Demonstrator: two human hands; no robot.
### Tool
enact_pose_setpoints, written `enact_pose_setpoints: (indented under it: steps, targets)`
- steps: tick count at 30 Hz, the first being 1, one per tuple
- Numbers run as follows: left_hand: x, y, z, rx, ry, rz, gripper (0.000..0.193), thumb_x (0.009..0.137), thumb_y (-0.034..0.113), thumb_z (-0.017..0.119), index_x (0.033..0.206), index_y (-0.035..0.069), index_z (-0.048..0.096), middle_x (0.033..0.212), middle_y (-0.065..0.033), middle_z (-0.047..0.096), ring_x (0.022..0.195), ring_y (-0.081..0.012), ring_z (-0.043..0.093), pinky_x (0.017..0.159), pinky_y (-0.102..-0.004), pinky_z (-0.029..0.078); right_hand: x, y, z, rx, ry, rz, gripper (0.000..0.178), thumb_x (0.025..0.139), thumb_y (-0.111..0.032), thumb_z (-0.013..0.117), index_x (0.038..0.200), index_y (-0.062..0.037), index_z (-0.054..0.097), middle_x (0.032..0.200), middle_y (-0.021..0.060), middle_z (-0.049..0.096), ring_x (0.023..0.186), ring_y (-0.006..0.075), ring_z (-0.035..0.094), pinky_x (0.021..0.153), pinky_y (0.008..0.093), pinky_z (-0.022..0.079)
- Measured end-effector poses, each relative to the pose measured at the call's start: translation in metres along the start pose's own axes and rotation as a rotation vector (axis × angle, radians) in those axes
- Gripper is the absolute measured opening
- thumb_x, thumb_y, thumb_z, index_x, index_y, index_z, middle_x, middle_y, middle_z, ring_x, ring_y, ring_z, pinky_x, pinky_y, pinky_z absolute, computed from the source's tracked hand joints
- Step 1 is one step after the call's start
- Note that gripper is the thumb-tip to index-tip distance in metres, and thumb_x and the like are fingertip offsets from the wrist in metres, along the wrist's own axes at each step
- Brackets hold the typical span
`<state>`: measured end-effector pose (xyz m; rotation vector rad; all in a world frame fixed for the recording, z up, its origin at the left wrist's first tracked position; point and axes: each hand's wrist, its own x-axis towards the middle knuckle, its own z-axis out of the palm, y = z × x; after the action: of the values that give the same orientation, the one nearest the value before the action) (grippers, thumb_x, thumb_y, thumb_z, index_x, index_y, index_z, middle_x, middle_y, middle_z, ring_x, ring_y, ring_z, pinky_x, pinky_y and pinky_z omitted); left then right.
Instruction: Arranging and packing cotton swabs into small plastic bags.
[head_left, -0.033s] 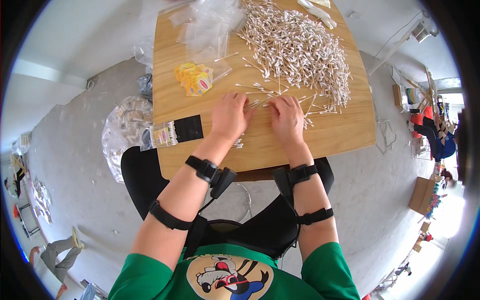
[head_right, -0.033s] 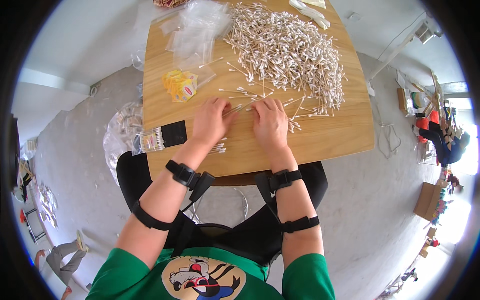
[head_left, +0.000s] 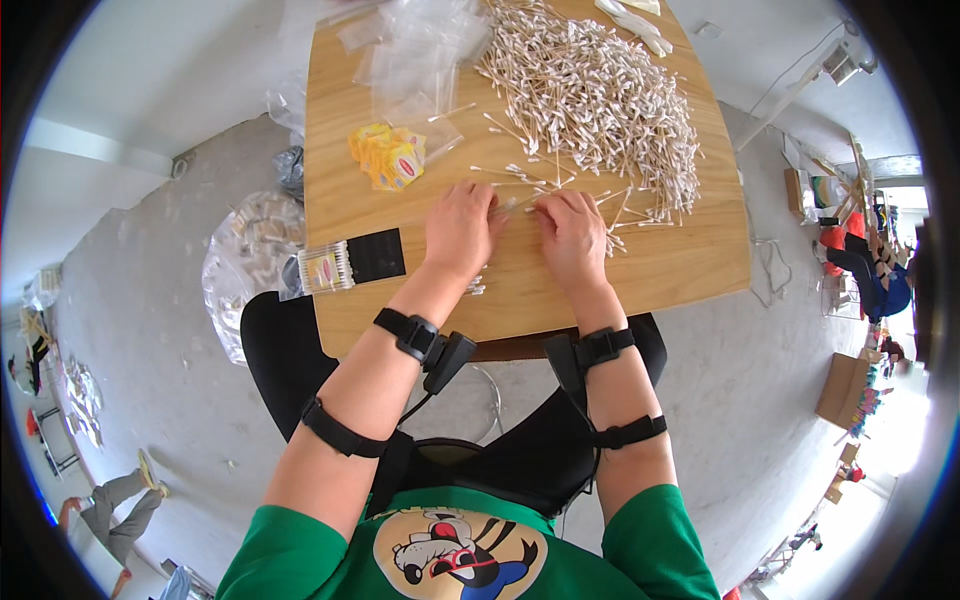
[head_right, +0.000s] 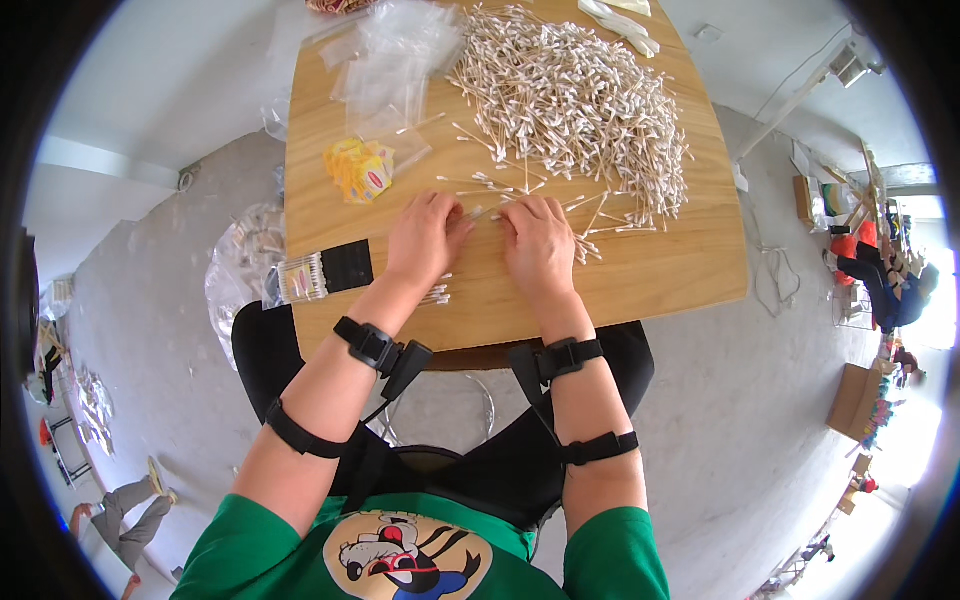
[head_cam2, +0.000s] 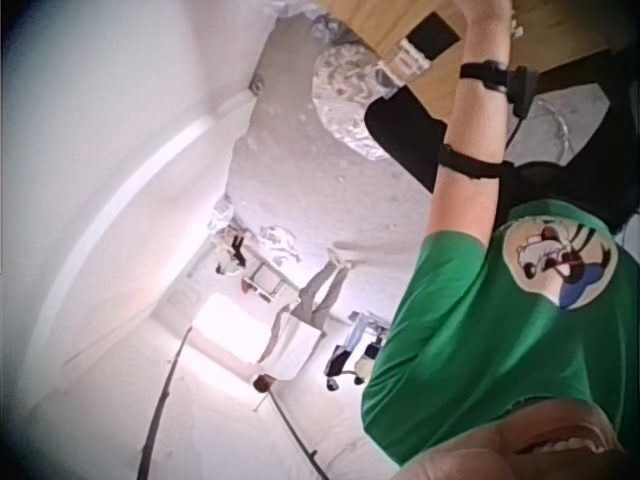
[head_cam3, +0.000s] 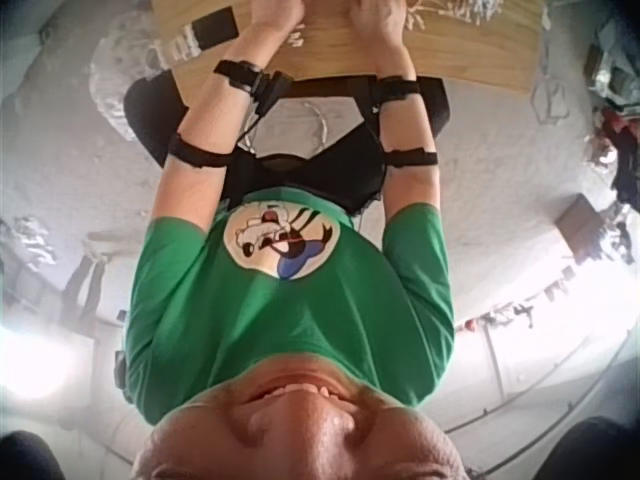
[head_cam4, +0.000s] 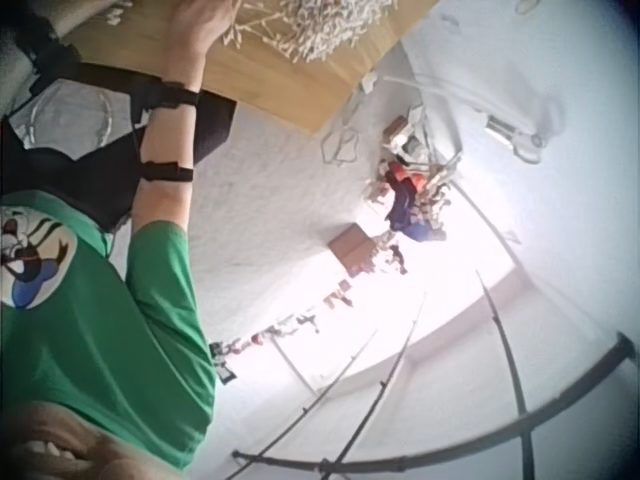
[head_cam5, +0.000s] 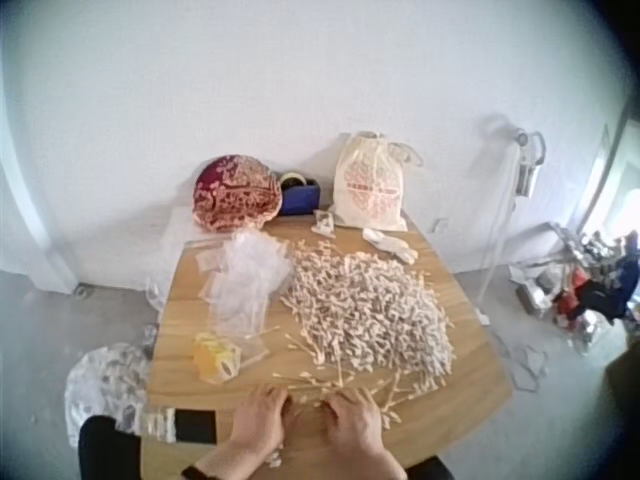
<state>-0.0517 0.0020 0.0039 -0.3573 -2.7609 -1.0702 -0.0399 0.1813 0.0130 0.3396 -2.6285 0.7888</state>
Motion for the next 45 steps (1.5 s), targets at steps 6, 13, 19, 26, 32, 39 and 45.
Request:
enact_pose_setpoints:
  steps: [6, 13, 19, 26, 32, 39, 45]
  targets:
    - [-0.005, -0.022, -0.016, -0.059, -0.034, 0.009, 0.017, 0.079, 0.008, 0.077, 0.087, 0.003, 0.064, 0.088, -0.0147, 0.065, 0.085, -0.0347, 0.065, 0.074, -0.0432, 0.052, -0.001, 0.008, -0.004, 0.038, -0.048, -0.023, 0.012, 0.081, 0.0, 0.068, 0.091, -0.0061, 0.071, 0.094, 0.0072, 0.067, 0.091, 0.0314, 0.062, 0.081, 0.0417, 0.053]
    - [-0.034, -0.036, -0.057, -0.078, -0.162, -0.015, 0.01, 0.079, 0.007, 0.076, 0.086, 0.005, 0.068, 0.087, -0.0115, 0.064, 0.089, -0.0342, 0.063, 0.078, -0.045, 0.052, -0.007, -0.012, 0.005, 0.03, 0.001, -0.047, 0.014, 0.081, 0.003, 0.066, 0.092, -0.0045, 0.071, 0.095, 0.0098, 0.067, 0.09, 0.0325, 0.062, 0.08, 0.0425, 0.053]
    - [-0.062, -0.036, -0.055, -0.31, -0.103, -0.106, 0.013, 0.094, 0.013, 0.068, 0.1, 0.002, 0.071, 0.102, -0.0111, 0.068, 0.099, -0.03, 0.063, 0.086, -0.0381, 0.051, -0.019, -0.055, 0.024, 0.592, -0.07, 0.288, 0.017, 0.102, -0.011, 0.057, 0.112, 0.0007, 0.065, 0.106, 0.0162, 0.067, 0.098, 0.0349, 0.065, 0.087, 0.0373, 0.052]
    - [-0.068, -0.025, -0.036, -1.022, 0.147, -0.319, 0.056, 0.111, 0.044, 0.037, 0.133, -0.003, 0.057, 0.133, -0.0129, 0.06, 0.129, -0.0205, 0.052, 0.113, -0.0349, 0.037, -0.012, -0.07, 0.043, 0.775, -0.106, 0.259, 0.041, 0.111, -0.03, 0.041, 0.123, 0.003, 0.063, 0.119, 0.0138, 0.066, 0.111, 0.0216, 0.062, 0.101, 0.0329, 0.047]
    - [-0.069, -0.025, -0.032, -1.13, 0.12, -0.281, 0.061, 0.111, 0.047, 0.03, 0.141, -0.002, 0.049, 0.141, -0.0129, 0.055, 0.134, -0.0232, 0.049, 0.118, -0.0376, 0.033, -0.015, -0.073, 0.053, 0.94, -0.167, 0.289, 0.048, 0.112, -0.035, 0.037, 0.129, 0.0041, 0.059, 0.123, 0.0129, 0.065, 0.115, 0.022, 0.061, 0.104, 0.0341, 0.046]
    - [-0.086, -0.028, -0.042, -0.938, 0.011, -0.28, 0.062, 0.11, 0.049, 0.032, 0.145, -0.001, 0.045, 0.146, -0.0131, 0.051, 0.137, -0.0225, 0.046, 0.118, -0.0375, 0.033, -0.028, -0.069, 0.038, 1.115, -0.208, 0.457, 0.052, 0.112, -0.039, 0.036, 0.131, 0.0039, 0.058, 0.125, 0.0137, 0.064, 0.118, 0.0218, 0.06, 0.105, 0.0348, 0.046]
    - [-0.091, -0.017, -0.034, -1.076, 0.183, -0.298, 0.066, 0.109, 0.051, 0.037, 0.151, 0.0, 0.04, 0.152, -0.0142, 0.044, 0.143, -0.0241, 0.038, 0.12, -0.0366, 0.026, -0.04, -0.08, 0.035, 0.994, -0.163, 0.418, 0.056, 0.112, -0.041, 0.032, 0.14, 0.0041, 0.05, 0.14, 0.0154, 0.056, 0.132, 0.0243, 0.05, 0.116, 0.0381, 0.036]
